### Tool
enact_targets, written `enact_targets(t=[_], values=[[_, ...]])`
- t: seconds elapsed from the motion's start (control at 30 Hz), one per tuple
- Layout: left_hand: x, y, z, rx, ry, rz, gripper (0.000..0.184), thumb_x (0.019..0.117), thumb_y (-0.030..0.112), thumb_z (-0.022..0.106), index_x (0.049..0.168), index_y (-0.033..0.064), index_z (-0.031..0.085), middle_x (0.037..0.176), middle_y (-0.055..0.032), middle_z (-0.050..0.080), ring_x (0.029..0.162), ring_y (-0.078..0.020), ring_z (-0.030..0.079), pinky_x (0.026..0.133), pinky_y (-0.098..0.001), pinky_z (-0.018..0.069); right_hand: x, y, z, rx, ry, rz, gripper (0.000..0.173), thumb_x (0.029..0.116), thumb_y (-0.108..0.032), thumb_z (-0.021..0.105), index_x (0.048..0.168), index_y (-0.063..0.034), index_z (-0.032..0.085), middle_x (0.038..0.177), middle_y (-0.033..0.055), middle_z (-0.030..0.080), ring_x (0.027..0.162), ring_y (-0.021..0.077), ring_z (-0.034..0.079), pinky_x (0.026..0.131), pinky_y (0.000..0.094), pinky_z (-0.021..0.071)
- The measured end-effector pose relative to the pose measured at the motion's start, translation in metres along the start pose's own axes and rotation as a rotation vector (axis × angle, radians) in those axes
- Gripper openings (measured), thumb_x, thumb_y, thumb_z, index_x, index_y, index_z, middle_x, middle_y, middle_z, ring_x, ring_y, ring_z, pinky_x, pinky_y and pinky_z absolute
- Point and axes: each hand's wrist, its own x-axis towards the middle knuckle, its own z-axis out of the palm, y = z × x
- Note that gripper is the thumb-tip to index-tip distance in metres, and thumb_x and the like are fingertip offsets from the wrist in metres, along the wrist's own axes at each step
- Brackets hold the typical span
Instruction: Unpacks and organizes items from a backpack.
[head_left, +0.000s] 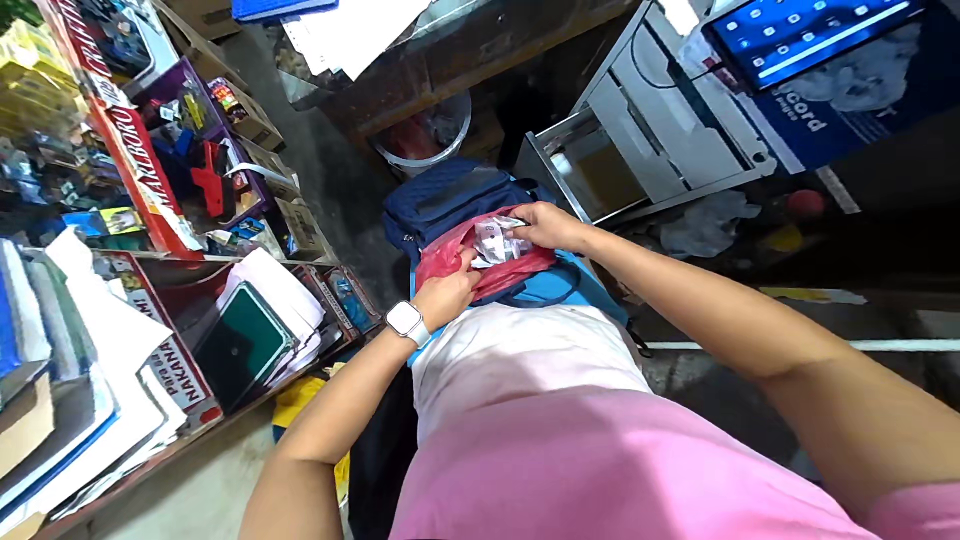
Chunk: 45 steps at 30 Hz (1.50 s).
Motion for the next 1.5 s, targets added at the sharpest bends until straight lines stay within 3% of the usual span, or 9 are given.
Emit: enact_targets(t=[0.07, 0.17, 0.3, 0.43, 0.57, 0.77, 1.0, 1.17, 1.5], values=[[0.003, 0.001, 0.001, 0.036, 0.064, 0.097, 0.026, 0.0966, 0.01, 0.064, 0.122, 0.0029, 0.065, 0.156, -0.0175, 0.041, 0.123, -0.0384, 0.061, 0.084, -0.0582, 0.0576, 0.001, -0.001, -0.001, 0.055, -0.004, 0.028, 0.017, 0.1007, -0.009, 0.065, 0.109, 0.0044, 0.071, 0.102, 0.0214, 0.07, 0.096, 0.0314, 0.067, 0.092, 0.0527, 0.0512], [0.008, 0.003, 0.001, -0.075, 0.068, 0.172, 0.031, 0.0939, 0.012, 0.062, 0.123, 0.0011, 0.062, 0.147, -0.0171, 0.05, 0.108, -0.0349, 0.067, 0.081, -0.0538, 0.0586, 0.004, 0.007, 0.002, 0.179, 0.061, 0.049, 0.023, 0.0926, -0.008, 0.076, 0.11, 0.0044, 0.068, 0.098, 0.0198, 0.069, 0.087, 0.0282, 0.067, 0.084, 0.0492, 0.0552], [0.013, -0.001, 0.014, -0.484, 0.152, 0.144, 0.043, 0.1064, 0.032, 0.046, 0.104, -0.0046, 0.069, 0.104, -0.0198, 0.069, 0.096, -0.0301, 0.067, 0.087, -0.0514, 0.0524, 0.003, 0.015, 0.004, 0.421, 0.091, 0.069, 0.017, 0.0933, -0.004, 0.073, 0.102, 0.0047, 0.061, 0.083, 0.0121, 0.063, 0.069, 0.0162, 0.062, 0.067, 0.0347, 0.0552], [0.024, 0.013, 0.015, -0.503, 0.255, -0.124, 0.057, 0.112, 0.033, 0.036, 0.081, -0.0049, 0.064, 0.069, -0.0156, 0.057, 0.071, -0.0298, 0.06, 0.07, -0.0503, 0.0489, 0.002, 0.016, 0.005, 0.557, 0.108, 0.111, 0.019, 0.0939, -0.003, 0.071, 0.106, 0.0044, 0.058, 0.087, 0.0118, 0.061, 0.071, 0.0157, 0.062, 0.068, 0.033, 0.0555], [0.039, 0.024, 0.014, -0.507, 0.338, -0.325, 0.041, 0.1026, 0.036, 0.061, 0.109, -0.0047, 0.064, 0.086, -0.0196, 0.067, 0.084, -0.0354, 0.068, 0.079, -0.0554, 0.0544, -0.002, 0.012, 0.005, 0.588, 0.11, 0.127, 0.013, 0.0927, -0.003, 0.072, 0.099, 0.0034, 0.063, 0.081, 0.0095, 0.064, 0.066, 0.0132, 0.062, 0.064, 0.03, 0.0551], [0.05, 0.027, 0.025, -0.553, 0.503, -0.41, 0.081, 0.0881, 0.042, 0.078, 0.145, -0.0054, 0.045, 0.109, -0.0248, 0.071, 0.103, -0.0397, 0.07, 0.092, -0.0585, 0.0549, -0.015, 0.01, 0.014, 0.558, 0.026, 0.043, 0.012, 0.0921, -0.003, 0.073, 0.103, 0.0021, 0.07, 0.086, 0.01, 0.068, 0.065, 0.0109, 0.059, 0.06, 0.0258, 0.0514], [0.041, 0.022, 0.026, -0.692, 0.63, -0.391, 0.037, 0.0989, 0.014, 0.055, 0.131, -0.0032, 0.057, 0.092, -0.0225, 0.069, 0.084, -0.037, 0.068, 0.077, -0.0567, 0.0545, -0.019, 0.016, 0.02, 0.718, 0.069, 0.036, 0.016, 0.0899, 0.008, 0.066, 0.103, 0.0005, 0.06, 0.088, 0.0089, 0.063, 0.071, 0.0127, 0.061, 0.066, 0.0296, 0.0545], [0.033, 0.003, 0.027, -0.987, 0.592, -0.348, 0.032, 0.1087, 0.023, 0.047, 0.126, 0.0027, 0.065, 0.085, -0.0127, 0.065, 0.071, -0.0184, 0.058, 0.069, -0.0401, 0.0505, -0.016, 0.014, 0.015, 0.862, 0.17, 0.126, 0.024, 0.092, 0.01, 0.063, 0.111, -0.0002, 0.053, 0.082, 0.0047, 0.063, 0.069, 0.0112, 0.064, 0.068, 0.0296, 0.0574], [0.027, 0.006, 0.024, -0.977, 0.618, -0.246, 0.03, 0.1071, 0.028, 0.054, 0.108, 0.0022, 0.07, 0.08, -0.0069, 0.066, 0.068, -0.0109, 0.06, 0.069, -0.0337, 0.053, -0.012, 0.017, 0.021, 0.811, 0.251, 0.159, 0.027, 0.0921, 0.006, 0.067, 0.117, 0.0039, 0.057, 0.091, 0.0083, 0.065, 0.076, 0.0116, 0.065, 0.073, 0.0289, 0.0578]])
